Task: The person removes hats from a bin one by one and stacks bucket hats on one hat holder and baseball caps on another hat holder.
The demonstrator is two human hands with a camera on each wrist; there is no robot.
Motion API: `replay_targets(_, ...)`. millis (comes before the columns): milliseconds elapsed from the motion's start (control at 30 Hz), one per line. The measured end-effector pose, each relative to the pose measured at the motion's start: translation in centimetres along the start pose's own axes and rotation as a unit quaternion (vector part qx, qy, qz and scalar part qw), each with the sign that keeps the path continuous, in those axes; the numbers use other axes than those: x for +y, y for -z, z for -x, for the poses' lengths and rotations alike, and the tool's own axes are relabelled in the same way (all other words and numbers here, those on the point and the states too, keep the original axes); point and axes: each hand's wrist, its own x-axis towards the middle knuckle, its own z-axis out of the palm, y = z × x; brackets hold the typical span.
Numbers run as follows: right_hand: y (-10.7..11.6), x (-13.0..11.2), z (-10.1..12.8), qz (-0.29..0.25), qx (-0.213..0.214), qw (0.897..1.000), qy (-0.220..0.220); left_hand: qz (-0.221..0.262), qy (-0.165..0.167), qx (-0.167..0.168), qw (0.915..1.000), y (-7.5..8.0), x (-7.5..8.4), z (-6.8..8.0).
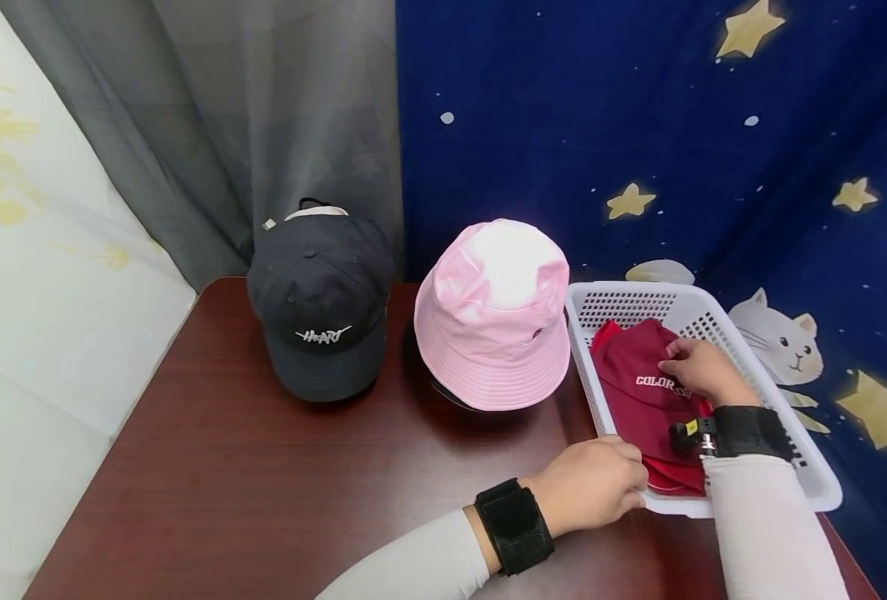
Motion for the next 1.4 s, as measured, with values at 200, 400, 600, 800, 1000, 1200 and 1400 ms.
replay_targets(200,1.3,-1.0,0.7,0.022,0.053,0.998,0.019,0.025,0.005,-0.016,0.9995,0.2,-0.2,-0.4)
replay_targets(400,2.8,-1.9,1.8,0.024,0.101,0.994,0.035,0.032,0.008,-0.014,0.9994,0.2,-0.2,-0.5)
replay_targets(600,4.9,-3.6,3.6,0.044,0.169,0.983,0.062,-0.005,-0.005,-0.017,0.9998,-0.6,-0.7,-0.2)
replay_targets(800,6.3,-5.3,4.5,0.028,0.183,0.982,0.036,-0.024,-0.015,-0.002,0.9996,-1.8,-1.0,0.4)
replay_targets(1000,6.7,-5.7,4.8,0.022,0.182,0.983,0.024,-0.008,-0.012,0.039,0.9991,-1.2,-1.1,0.0)
replay_targets(1200,7.0,-6.6,5.2,0.019,0.197,0.980,0.030,0.006,-0.023,0.038,0.9990,-0.6,-1.4,-0.6)
replay_targets(1400,7.3,-7.6,5.5,0.035,0.213,0.976,0.043,0.040,-0.015,0.040,0.9983,-0.9,-1.8,-1.4)
